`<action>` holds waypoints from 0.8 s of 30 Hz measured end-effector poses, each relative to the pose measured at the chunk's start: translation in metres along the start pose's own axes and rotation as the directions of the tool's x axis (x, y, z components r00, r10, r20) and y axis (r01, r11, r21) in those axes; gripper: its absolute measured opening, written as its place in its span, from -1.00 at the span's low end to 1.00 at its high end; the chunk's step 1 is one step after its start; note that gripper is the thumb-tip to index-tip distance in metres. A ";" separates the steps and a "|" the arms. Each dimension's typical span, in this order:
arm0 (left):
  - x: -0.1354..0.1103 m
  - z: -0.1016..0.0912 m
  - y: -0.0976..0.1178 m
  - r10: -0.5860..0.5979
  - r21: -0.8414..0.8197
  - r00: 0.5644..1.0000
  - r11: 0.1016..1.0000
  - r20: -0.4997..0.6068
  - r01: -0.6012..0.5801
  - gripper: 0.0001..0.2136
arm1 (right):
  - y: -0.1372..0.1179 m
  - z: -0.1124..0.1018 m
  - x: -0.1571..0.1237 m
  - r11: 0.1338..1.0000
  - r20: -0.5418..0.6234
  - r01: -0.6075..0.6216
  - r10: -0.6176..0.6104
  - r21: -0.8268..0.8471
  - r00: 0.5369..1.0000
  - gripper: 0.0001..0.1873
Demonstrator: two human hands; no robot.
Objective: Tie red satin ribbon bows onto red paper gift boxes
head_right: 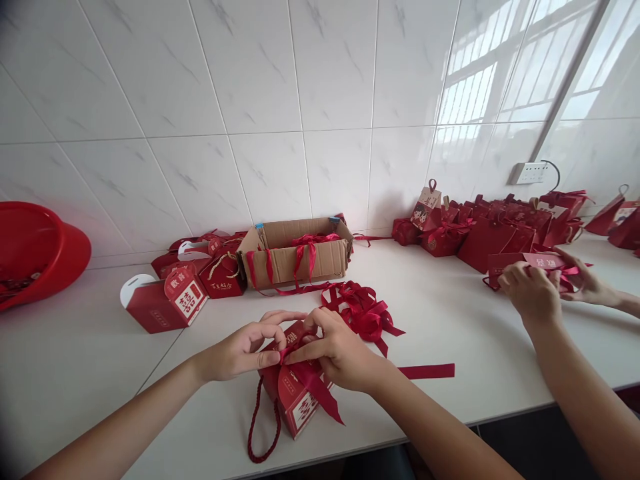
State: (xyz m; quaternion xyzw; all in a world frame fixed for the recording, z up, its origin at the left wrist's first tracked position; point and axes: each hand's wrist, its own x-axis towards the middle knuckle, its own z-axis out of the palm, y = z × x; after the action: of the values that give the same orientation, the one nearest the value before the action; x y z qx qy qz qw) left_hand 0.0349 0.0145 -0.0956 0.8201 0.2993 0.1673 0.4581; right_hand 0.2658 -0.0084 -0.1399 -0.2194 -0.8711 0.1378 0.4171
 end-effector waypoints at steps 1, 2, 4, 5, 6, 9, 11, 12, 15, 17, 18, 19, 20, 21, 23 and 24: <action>0.000 0.001 0.000 0.001 -0.007 1.000 1.000 -0.015 -0.002 -0.80 | 0.000 0.000 0.000 1.000 0.003 -0.003 0.003 0.002 1.000 -0.54; 0.001 0.002 0.000 0.001 -0.024 1.000 1.000 -0.026 -0.002 -0.79 | 0.000 0.000 0.000 1.000 0.007 -0.008 0.008 0.004 1.000 -0.54; 0.001 0.003 -0.001 0.007 -0.087 1.000 0.996 -0.024 -0.009 -0.76 | 0.000 0.001 -0.001 1.000 0.009 -0.018 0.018 0.012 1.000 -0.53; 0.000 0.003 -0.002 0.020 -0.121 1.000 0.992 -0.012 -0.021 -0.76 | 0.000 0.001 -0.001 1.000 0.009 -0.023 0.023 0.017 1.000 -0.52; 0.000 0.003 -0.003 0.037 -0.147 0.999 0.988 -0.001 -0.036 -0.75 | -0.001 0.001 0.000 0.999 0.010 -0.028 0.028 0.024 1.000 -0.51; 0.001 0.003 -0.005 0.067 -0.164 0.998 0.984 -0.005 -0.067 -0.74 | -0.003 0.002 0.000 0.998 0.008 -0.041 0.041 0.046 0.999 -0.51; 0.002 0.003 -0.006 0.049 -0.148 0.998 0.987 -0.034 -0.054 -0.77 | -0.004 0.002 0.000 0.997 0.005 -0.052 0.051 0.059 0.999 -0.53; 0.003 0.004 -0.006 0.039 -0.150 0.998 0.988 -0.048 -0.045 -0.79 | -0.004 0.002 0.000 0.996 0.006 -0.056 0.056 0.065 0.998 -0.53; 0.005 0.006 -0.005 0.015 -0.206 0.996 0.978 -0.090 -0.034 -0.80 | -0.005 0.002 -0.001 0.993 0.018 -0.078 0.076 0.087 0.997 -0.53; 0.005 0.008 -0.004 -0.009 -0.254 0.993 0.967 -0.117 -0.021 -0.78 | -0.005 0.002 -0.002 0.990 0.034 -0.091 0.088 0.104 0.996 -0.50; 0.005 0.008 -0.003 -0.029 -0.260 0.991 0.966 -0.134 -0.007 -0.76 | -0.006 0.002 -0.002 0.989 0.039 -0.095 0.092 0.109 0.995 -0.49; 0.004 0.009 -0.001 -0.051 -0.248 0.987 0.969 -0.154 0.011 -0.74 | -0.006 0.002 -0.002 0.989 0.041 -0.098 0.094 0.110 0.995 -0.47; 0.004 0.008 0.001 -0.073 -0.224 0.981 0.974 -0.179 0.032 -0.71 | -0.007 0.002 -0.002 0.989 0.040 -0.100 0.096 0.107 0.995 -0.47; 0.003 0.008 0.003 -0.091 -0.194 0.975 0.980 -0.205 0.050 -0.69 | -0.008 0.002 -0.002 0.990 0.037 -0.101 0.098 0.100 0.994 -0.47; 0.000 0.005 0.007 -0.085 -0.130 0.967 0.990 -0.241 0.055 -0.71 | -0.008 0.002 -0.002 0.991 0.027 -0.105 0.103 0.085 0.994 -0.48; -0.002 0.003 0.009 -0.061 -0.097 0.969 0.994 -0.239 0.039 -0.74 | -0.008 0.002 -0.002 0.991 0.023 -0.104 0.102 0.081 0.994 -0.49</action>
State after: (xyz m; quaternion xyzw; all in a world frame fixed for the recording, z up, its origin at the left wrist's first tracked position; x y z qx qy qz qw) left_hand 0.0384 0.0076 -0.0895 0.7638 0.3654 0.2680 0.4596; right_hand 0.2630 -0.0166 -0.1385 -0.2455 -0.8562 0.1967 0.4099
